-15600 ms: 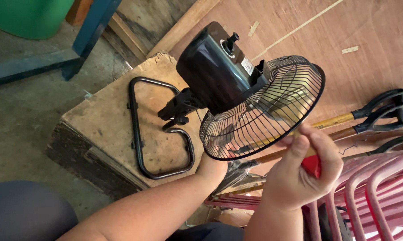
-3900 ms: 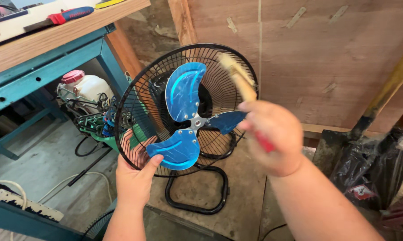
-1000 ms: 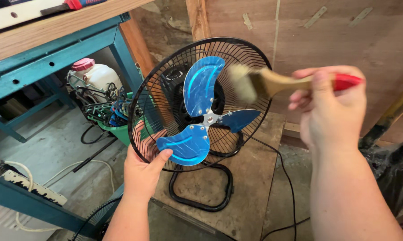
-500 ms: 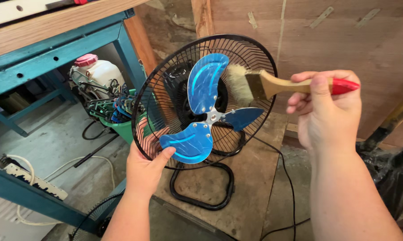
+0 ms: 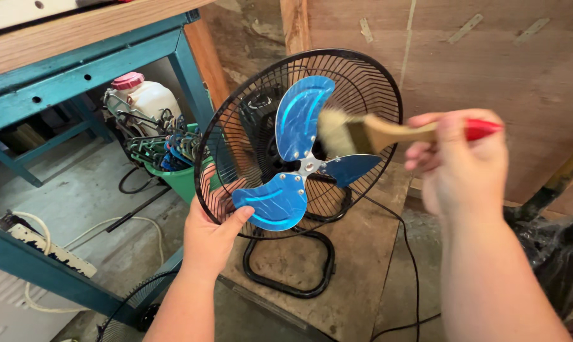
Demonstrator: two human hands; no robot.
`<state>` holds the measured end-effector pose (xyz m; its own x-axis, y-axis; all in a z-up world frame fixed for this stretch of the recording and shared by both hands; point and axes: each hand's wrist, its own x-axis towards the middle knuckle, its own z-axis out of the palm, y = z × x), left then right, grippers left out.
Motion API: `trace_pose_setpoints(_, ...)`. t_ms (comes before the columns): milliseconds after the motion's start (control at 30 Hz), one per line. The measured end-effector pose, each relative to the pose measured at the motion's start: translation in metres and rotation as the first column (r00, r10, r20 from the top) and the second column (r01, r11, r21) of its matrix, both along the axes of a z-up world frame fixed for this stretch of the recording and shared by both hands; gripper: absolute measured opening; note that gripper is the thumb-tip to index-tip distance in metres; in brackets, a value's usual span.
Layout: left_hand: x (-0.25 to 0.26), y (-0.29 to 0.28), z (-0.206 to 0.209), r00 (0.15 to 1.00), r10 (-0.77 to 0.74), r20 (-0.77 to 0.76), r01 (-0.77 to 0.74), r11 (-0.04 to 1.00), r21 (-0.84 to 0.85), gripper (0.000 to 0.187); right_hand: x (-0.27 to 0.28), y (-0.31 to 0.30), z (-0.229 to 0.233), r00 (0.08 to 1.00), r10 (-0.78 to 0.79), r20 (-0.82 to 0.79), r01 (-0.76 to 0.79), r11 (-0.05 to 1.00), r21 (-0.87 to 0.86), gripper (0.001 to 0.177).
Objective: The person uses a wide bristle brush to dust an electric table fan, brushing the blue blades, the metal guard, and the motor housing while rotating the fan to reach different sides and angles.
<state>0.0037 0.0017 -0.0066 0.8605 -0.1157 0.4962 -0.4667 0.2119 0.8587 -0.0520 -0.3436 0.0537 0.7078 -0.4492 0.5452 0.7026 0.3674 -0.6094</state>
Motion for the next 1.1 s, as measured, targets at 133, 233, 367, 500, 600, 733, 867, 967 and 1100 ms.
trace_pose_setpoints(133,-0.002,0.0,0.002,0.999,-0.034,0.028,0.034,0.999,-0.01,0.085,0.002,-0.004,-0.004,0.995,-0.063,-0.078,0.061,0.998,-0.03,0.022)
trace_pose_setpoints(233,-0.003,-0.001,0.004,0.998,-0.037,0.052,0.036,0.999,0.009,0.08,0.001,-0.013,-0.004,0.994,-0.109,0.029,0.109,0.994,0.013,0.02)
trace_pose_setpoints(367,-0.004,-0.001,0.005,0.999,-0.02,0.032,0.02,1.0,0.02,0.08,0.002,-0.014,-0.012,0.999,-0.046,0.02,0.046,0.999,0.02,0.021)
trace_pose_setpoints(500,-0.003,0.0,0.004,0.999,-0.003,0.038,0.002,0.999,0.038,0.077,0.005,-0.01,-0.016,0.998,0.052,-0.02,-0.052,0.998,-0.02,0.022)
trace_pose_setpoints(600,-0.002,0.001,0.003,0.999,-0.023,0.036,0.022,0.999,0.042,0.079,0.003,-0.013,-0.012,0.999,-0.031,-0.016,0.031,1.0,-0.005,0.023)
trace_pose_setpoints(733,0.0,0.004,0.0,1.0,-0.016,0.004,0.016,0.999,0.029,0.091,0.002,-0.017,-0.011,0.993,-0.105,0.045,0.104,0.994,0.025,0.024)
trace_pose_setpoints(867,0.003,0.005,-0.004,0.999,-0.033,0.004,0.033,0.999,0.018,0.096,0.003,-0.015,-0.023,0.996,-0.062,0.057,0.062,0.998,0.0,0.023)
trace_pose_setpoints(967,0.004,0.006,-0.005,0.999,-0.038,0.009,0.038,0.999,0.019,0.095,0.004,-0.018,-0.029,0.999,-0.027,-0.025,0.026,0.998,-0.053,0.023)
trace_pose_setpoints(1100,0.003,0.008,-0.005,0.998,-0.059,0.017,0.058,0.998,0.009,0.095,0.004,-0.032,-0.029,0.998,-0.05,-0.033,0.045,0.992,-0.118,0.022)
